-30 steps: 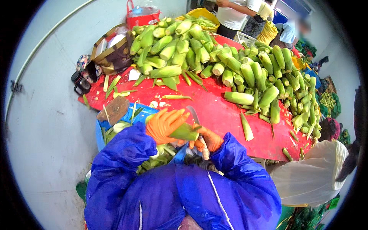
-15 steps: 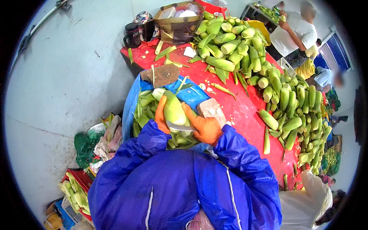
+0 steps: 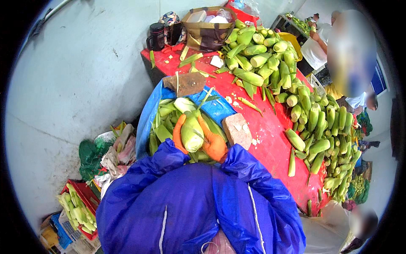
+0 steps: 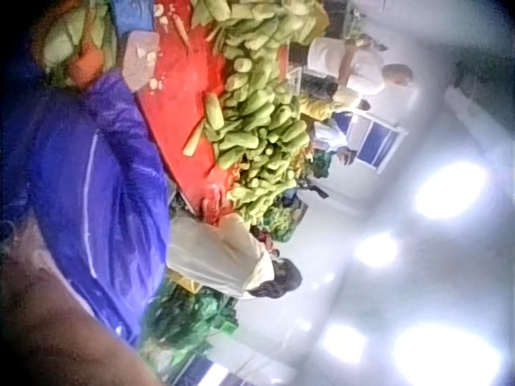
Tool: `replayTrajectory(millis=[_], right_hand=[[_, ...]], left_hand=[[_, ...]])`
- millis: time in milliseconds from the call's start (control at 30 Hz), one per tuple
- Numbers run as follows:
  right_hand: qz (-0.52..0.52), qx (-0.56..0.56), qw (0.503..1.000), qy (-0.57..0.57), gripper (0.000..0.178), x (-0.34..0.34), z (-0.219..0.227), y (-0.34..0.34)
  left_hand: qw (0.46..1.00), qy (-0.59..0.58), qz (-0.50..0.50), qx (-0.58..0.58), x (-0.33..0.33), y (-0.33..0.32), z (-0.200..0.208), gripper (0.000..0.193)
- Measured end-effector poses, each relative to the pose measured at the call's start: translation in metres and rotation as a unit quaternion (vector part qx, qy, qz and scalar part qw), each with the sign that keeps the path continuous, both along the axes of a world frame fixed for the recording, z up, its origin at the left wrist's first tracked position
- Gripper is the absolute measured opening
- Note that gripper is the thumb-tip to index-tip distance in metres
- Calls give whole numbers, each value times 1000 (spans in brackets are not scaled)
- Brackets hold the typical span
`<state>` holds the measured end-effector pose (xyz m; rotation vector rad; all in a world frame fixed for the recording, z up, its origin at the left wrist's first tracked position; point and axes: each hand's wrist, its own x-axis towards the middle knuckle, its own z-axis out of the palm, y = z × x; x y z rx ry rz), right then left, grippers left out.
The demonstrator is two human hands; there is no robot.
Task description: The person peels the outer husks from green vegetables, likely corn or bamboo shoots, using a knife to trim the ends. They work at a red table, placing the peeled vegetables into a white crate and discarding the husks into a blue bin.
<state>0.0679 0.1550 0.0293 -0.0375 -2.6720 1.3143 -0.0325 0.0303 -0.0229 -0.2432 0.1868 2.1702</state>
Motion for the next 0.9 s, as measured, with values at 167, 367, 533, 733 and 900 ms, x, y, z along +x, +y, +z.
replayTrajectory(millis=[167, 367, 533, 733, 900], right_hand=[[0, -174, 949, -264, 63, 9, 34, 6], [108, 146, 982, -44, 60, -3, 45, 11], [47, 93, 988, 112, 32, -2, 8, 10], [-309, -175, 929, 107, 26, -33, -13, 108], [-308, -465, 827, -69, 58, -13, 6, 87]], left_hand=[[998, 26, -56, 26, 0, -13, -27, 51], [997, -20, -70, 4, 12, -7, -14, 60], [988, -112, -107, -1, 13, -3, 0, 60], [978, 98, -179, -33, 17, -40, 1, 71], [995, -47, -76, -38, 16, -38, 26, 78]])
